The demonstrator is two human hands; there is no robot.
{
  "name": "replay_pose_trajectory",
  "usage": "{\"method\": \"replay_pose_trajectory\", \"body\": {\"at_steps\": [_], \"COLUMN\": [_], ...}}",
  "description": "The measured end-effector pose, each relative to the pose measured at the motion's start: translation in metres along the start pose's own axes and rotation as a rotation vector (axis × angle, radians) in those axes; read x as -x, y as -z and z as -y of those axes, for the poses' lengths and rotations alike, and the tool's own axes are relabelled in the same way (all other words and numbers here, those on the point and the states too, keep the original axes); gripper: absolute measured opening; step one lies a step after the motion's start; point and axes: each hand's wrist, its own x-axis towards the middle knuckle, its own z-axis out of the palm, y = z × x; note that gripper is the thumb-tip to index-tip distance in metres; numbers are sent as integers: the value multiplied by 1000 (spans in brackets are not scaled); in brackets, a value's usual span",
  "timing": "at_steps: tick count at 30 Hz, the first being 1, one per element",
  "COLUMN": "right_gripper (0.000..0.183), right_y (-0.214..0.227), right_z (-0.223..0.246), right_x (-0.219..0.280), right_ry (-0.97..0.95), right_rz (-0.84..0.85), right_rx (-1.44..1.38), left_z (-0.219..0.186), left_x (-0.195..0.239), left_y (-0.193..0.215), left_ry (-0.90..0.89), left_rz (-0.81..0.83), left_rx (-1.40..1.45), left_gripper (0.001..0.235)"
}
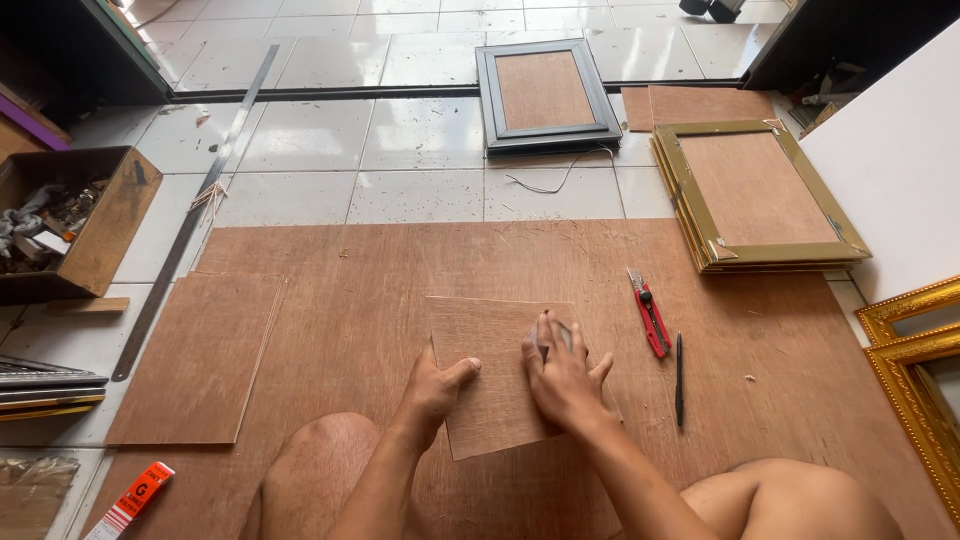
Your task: The person assembles a picture frame by placing a wooden board into a gold frame, then flips it and sets it aside. They then pick up a separate rectangular wooden board and sand its surface with a sanding block, flipping the board to sand both sides.
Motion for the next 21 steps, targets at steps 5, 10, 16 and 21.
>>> {"method": "replay_pose_trajectory", "body": {"at_steps": [5, 10, 16, 21], "right_gripper": [86, 92, 92, 86], "right_y": [15, 17, 22, 28], "right_z": [-12, 29, 11, 1], "right_x": [-33, 20, -6, -23], "right_ry": [-129, -8, 120, -91], "right_rz": [-11, 36, 5, 19], "right_rx": [-18, -16, -45, -127], "left_z": [-6, -6, -12, -12], "left_x": [9, 7, 11, 9], "left_y": [-4, -7, -6, -6], "left_ry": [45, 65, 20, -20], "left_rz": [3, 10, 21, 41], "left_rx": [-43, -25, -36, -67], "left_gripper": [64, 58, 55, 53]}}
